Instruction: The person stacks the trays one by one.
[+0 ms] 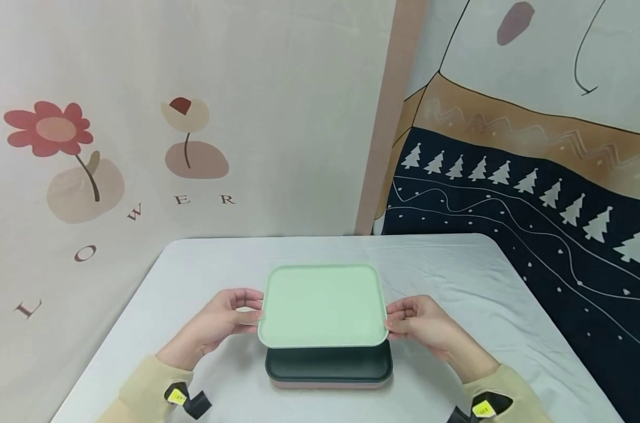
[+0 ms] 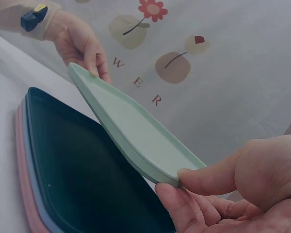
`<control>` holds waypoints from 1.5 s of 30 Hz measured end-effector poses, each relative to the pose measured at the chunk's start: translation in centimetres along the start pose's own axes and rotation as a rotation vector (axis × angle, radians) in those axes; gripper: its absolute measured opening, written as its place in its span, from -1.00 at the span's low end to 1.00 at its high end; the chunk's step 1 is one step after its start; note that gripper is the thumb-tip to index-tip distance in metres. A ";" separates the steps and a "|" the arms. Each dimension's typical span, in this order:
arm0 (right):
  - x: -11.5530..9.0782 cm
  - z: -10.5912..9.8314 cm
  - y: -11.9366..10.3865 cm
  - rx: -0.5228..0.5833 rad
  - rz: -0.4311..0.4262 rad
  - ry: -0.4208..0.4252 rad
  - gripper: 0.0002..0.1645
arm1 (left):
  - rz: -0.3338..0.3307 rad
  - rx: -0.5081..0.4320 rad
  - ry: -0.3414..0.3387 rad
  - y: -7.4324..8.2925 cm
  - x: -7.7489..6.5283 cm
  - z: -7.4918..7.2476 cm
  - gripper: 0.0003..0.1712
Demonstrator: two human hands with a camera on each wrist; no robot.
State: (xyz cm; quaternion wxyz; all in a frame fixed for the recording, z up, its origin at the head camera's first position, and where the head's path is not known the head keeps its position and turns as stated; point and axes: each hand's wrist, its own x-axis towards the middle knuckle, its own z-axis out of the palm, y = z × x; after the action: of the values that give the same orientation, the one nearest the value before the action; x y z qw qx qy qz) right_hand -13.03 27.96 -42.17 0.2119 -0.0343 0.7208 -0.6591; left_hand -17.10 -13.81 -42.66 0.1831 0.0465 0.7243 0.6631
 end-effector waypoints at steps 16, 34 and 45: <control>-0.9 -0.1 2.6 0.023 0.021 -0.021 -0.51 | -0.036 0.023 -0.024 -2.2 -0.4 1.1 -0.52; -1.3 0.3 4.0 -0.020 0.024 -0.017 -0.53 | -0.058 0.079 -0.040 -3.6 -0.5 1.6 -0.53; -1.5 0.5 4.1 -0.048 0.044 -0.006 -0.54 | -0.057 0.116 -0.042 -3.5 -0.7 1.7 -0.53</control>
State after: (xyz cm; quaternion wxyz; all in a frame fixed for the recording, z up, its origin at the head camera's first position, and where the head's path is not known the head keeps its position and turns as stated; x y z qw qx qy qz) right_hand -10.50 28.53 -45.78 0.2274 -0.0254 0.7363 -0.6368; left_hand -15.30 -12.87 -46.02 0.2140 0.0500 0.7585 0.6135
